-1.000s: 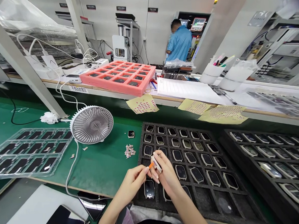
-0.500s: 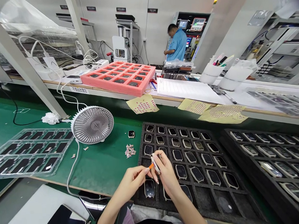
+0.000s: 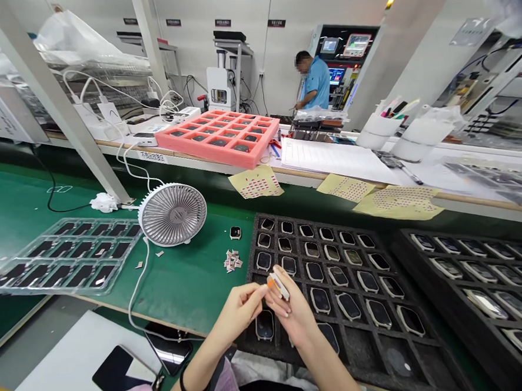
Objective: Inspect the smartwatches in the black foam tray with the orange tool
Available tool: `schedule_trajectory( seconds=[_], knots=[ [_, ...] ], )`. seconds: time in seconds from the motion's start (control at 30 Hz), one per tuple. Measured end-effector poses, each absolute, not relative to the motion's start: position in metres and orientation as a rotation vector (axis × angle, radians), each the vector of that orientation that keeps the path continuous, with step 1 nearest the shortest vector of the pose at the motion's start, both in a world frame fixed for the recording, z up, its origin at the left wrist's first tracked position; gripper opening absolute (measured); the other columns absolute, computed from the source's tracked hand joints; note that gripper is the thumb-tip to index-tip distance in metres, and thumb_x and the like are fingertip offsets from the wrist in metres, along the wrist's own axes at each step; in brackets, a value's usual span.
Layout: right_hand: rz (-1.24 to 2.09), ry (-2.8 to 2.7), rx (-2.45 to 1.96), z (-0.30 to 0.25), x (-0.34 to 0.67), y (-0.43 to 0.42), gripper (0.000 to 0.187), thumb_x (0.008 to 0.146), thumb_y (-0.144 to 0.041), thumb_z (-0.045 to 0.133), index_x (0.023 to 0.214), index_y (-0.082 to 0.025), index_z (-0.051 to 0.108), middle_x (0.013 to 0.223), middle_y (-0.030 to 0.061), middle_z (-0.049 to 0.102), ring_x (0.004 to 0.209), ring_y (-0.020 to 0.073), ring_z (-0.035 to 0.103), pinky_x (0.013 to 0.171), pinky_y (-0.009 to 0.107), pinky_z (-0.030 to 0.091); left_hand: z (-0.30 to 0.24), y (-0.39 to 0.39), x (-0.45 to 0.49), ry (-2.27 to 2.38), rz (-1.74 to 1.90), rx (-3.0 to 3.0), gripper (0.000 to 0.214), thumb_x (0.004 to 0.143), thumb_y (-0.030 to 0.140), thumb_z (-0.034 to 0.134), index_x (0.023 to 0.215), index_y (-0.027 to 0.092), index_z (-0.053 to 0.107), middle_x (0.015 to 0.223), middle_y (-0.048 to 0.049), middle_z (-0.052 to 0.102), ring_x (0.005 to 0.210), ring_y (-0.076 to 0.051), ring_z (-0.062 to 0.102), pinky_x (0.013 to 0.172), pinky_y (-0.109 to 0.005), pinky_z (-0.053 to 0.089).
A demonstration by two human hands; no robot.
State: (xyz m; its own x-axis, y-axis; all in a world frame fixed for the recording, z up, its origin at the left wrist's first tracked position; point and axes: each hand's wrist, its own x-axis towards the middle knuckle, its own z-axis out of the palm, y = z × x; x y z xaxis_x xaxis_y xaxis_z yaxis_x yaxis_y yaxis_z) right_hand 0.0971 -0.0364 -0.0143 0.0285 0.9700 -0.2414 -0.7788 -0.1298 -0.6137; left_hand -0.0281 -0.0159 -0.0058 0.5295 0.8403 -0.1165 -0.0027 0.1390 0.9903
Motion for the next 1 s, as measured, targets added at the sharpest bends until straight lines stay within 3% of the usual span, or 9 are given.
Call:
schedule_trajectory(
  seconds=[0.2, 0.27, 0.4, 0.5, 0.63, 0.8, 1.0],
  knots=[
    [1.358, -0.518, -1.011, -0.019, 0.089, -0.047, 0.03, 0.074, -0.038, 0.067, 0.095, -0.025, 0.05, 0.051, -0.009, 0.047, 0.038, 0.0069, 0.038, 0.038, 0.018, 0.033, -0.023, -0.017, -0.016, 0.786, 0.822, 1.287, 0.037, 0.082, 0.051, 0.053, 0.069, 0.016, 0.049, 0.058, 0.0007, 0.056, 0.049, -0.011, 0.053, 0.051, -0.023, 0.043],
    [1.295, -0.59, -1.081, -0.023, 0.092, -0.049, 0.033, 0.075, -0.042, 0.066, 0.097, -0.025, 0.049, 0.055, -0.008, 0.049, 0.042, 0.0083, 0.041, 0.041, 0.02, 0.034, -0.028, -0.017, -0.015, 0.82, 0.866, 1.269, 0.037, 0.082, 0.051, 0.051, 0.068, 0.017, 0.046, 0.056, 0.0019, 0.052, 0.048, -0.011, 0.05, 0.05, -0.023, 0.04],
    [0.985, -0.717, -1.237, -0.032, 0.115, -0.046, 0.032, 0.08, -0.049, 0.059, 0.098, -0.025, 0.048, 0.066, -0.0056, 0.049, 0.048, 0.0106, 0.045, 0.047, 0.024, 0.037, -0.031, -0.001, -0.037, 1.123, 0.992, 1.38, 0.034, 0.084, 0.045, 0.044, 0.063, 0.019, 0.04, 0.052, 0.0081, 0.031, 0.045, -0.007, 0.031, 0.047, -0.02, 0.026],
    [0.805, -1.009, -1.43, -0.039, 0.128, -0.04, 0.03, 0.082, -0.047, 0.056, 0.099, -0.022, 0.053, 0.078, 0.0007, 0.058, 0.059, 0.0151, 0.053, 0.055, 0.028, 0.042, -0.034, 0.02, -0.061, 1.442, 0.944, 1.683, 0.037, 0.083, 0.043, 0.043, 0.056, 0.02, 0.033, 0.054, 0.007, 0.027, 0.049, -0.008, 0.029, 0.05, -0.022, 0.022],
    [0.726, -1.413, -1.64, -0.047, 0.121, -0.035, 0.023, 0.087, -0.037, 0.047, 0.098, -0.019, 0.059, 0.072, 0.002, 0.061, 0.064, 0.0193, 0.057, 0.063, 0.032, 0.044, -0.04, 0.04, -0.072, 1.524, 0.862, 1.748, 0.031, 0.081, 0.044, 0.049, 0.062, 0.02, 0.042, 0.053, 0.0057, 0.036, 0.05, -0.011, 0.036, 0.053, -0.023, 0.023],
    [0.497, -1.673, -1.622, -0.044, 0.113, -0.044, 0.021, 0.086, -0.023, 0.048, 0.104, -0.019, 0.059, 0.099, 0.0095, 0.062, 0.096, 0.0249, 0.059, 0.086, 0.041, 0.045, -0.039, 0.034, -0.069, 1.528, 0.774, 1.825, 0.032, 0.088, 0.047, 0.04, 0.087, 0.02, 0.055, 0.065, 0.0006, 0.056, 0.056, -0.016, 0.05, 0.058, -0.023, 0.034],
    [0.382, -1.942, -1.681, -0.036, 0.111, -0.086, 0.023, 0.084, -0.012, 0.051, 0.105, -0.02, 0.056, 0.088, 0.0077, 0.063, 0.084, 0.0251, 0.059, 0.075, 0.039, 0.049, -0.031, 0.011, -0.073, 1.468, 0.742, 1.82, 0.037, 0.09, 0.05, 0.037, 0.088, 0.019, 0.057, 0.068, 0.002, 0.057, 0.058, -0.014, 0.049, 0.059, -0.023, 0.035]
  ],
)
